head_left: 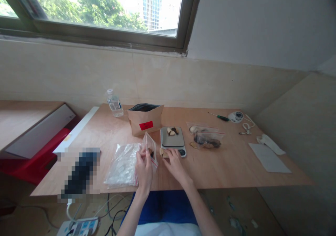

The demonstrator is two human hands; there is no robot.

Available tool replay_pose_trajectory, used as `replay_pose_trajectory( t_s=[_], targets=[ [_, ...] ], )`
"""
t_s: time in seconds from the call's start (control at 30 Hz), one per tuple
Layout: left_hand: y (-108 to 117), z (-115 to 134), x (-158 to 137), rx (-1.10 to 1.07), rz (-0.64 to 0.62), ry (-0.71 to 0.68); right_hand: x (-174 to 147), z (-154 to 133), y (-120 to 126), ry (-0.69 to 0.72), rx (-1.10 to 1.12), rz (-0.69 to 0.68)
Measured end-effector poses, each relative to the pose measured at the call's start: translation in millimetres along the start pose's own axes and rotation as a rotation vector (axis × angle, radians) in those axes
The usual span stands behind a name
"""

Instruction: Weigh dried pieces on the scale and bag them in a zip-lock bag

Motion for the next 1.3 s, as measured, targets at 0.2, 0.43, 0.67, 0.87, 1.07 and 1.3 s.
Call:
replay_pose_trajectory(
  t_s=[0.2,0.43,0.67,0.87,1.07,1.3],
  targets=[
    [1.2,2.8,-1.8,0.016,-0.008,-0.041,-4.8,-7.1,-3.0,0.035,-0.141,-0.029],
    [-2.1,3.2,-4.8,0.039,-0.06,-0.059,18.8,-18.4,44.4,-0.281,0.428,0.231],
    [-8.1,10.7,-13.3,-0.025,-0.088,-0.001,40.2,-35.5,58.0,-0.237,0.639,0.009],
    [-4.6,8.2,-11.8,-0.025,-0.018,0.042,67.7,20.5,36.6,-0.217,0.202,0.27],
    [-2.7,5.5,-14.1,-0.102,0.001,0.097,88.7,65.0,3.8,-0.165,0.01,0.193],
    [-3.7,7.8,-13.3,-0.074,-0.008,0.036,84.9,71.3,-5.1,-0.138,0.053,0.171]
  ],
)
Point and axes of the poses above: each hand's wrist, its own x-axis towards the middle knuckle, its own y-axis out of the back of the hand, z = x × y, the point moved 4 cm from there along x, towards the middle knuckle, and after that the axes turned 11 degrees about -x, right-handed, at the moved point
